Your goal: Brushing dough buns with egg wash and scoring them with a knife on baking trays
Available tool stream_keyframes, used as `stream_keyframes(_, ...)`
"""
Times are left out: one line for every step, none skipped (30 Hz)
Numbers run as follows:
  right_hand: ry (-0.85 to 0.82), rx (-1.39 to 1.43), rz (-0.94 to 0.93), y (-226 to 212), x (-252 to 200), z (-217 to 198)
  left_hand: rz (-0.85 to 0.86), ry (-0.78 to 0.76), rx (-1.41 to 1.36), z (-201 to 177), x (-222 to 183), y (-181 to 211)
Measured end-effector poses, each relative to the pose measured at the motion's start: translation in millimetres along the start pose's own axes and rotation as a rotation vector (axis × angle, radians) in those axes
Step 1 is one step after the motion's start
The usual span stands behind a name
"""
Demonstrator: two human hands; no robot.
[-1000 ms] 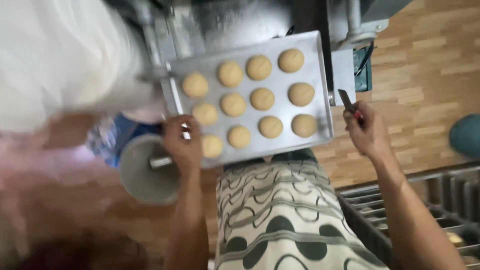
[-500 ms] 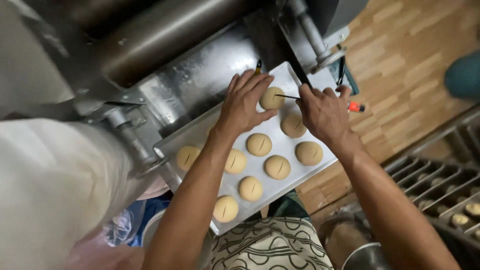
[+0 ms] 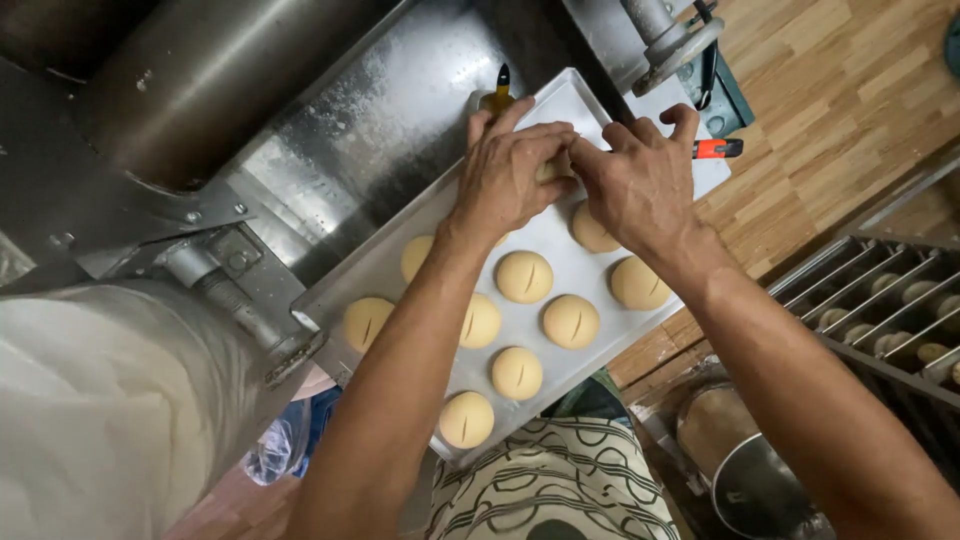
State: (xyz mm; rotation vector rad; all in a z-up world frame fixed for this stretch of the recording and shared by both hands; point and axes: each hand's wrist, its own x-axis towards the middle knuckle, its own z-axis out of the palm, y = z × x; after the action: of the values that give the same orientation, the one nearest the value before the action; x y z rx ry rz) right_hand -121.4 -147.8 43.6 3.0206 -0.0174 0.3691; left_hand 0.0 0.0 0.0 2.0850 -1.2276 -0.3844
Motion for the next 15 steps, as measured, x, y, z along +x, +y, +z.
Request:
stream_keyframes(0.016,0.009,0.002,-2,1,-1,-0.018,-0.011,-0.012,0,0,1)
stream_keyframes(0.015,0.009,0.003,-2,1,1,-0.018,-0.012,-0.012,2,0,-1)
stream_keyframes(0.02,0.002,-0.003,-1,1,3,-0.02,-0.008,-0.015,5,1,-3)
stream_keyframes(0.025,-0.005,-0.008,-1,0,5,-0.021,-0.004,-0.019,7,1,-5)
stream_keyframes(0.024,-0.007,-0.005,-1,1,5,-0.018,-0.007,-0.02,8,2,-5)
stream_keyframes(0.016,-0.008,-0.004,0,2,5,-0.03,0.0,-0.021,9,2,-6)
stream_keyframes(0.008,-0.007,-0.002,-1,2,6,-0.043,0.004,-0.021,11,2,-6)
stream_keyframes(0.006,-0.007,0.002,3,0,5,-0.041,0.0,-0.022,11,1,-7)
stream_keyframes(-0.053,-0.038,0.003,7,-2,5,-0.038,0.005,-0.012,12,2,-9)
stream_keyframes(-0.112,-0.069,0.004,11,-4,4,-0.035,0.01,-0.002,12,2,-10)
stream_keyframes(-0.115,-0.071,0.006,22,-10,4,-0.033,0.008,-0.005,13,2,-11)
stream_keyframes(-0.186,-0.117,0.023,32,-15,3,-0.043,-0.012,0.007,13,1,-12)
stream_keyframes(-0.256,-0.161,0.039,42,-20,3,-0.055,-0.032,0.021,13,1,-13)
stream_keyframes(-0.258,-0.16,0.041,53,-27,-4,-0.054,-0.035,0.02,11,0,-12)
stream_keyframes(-0.275,-0.165,0.083,63,-34,-10,-0.057,-0.043,0.016,8,0,-12)
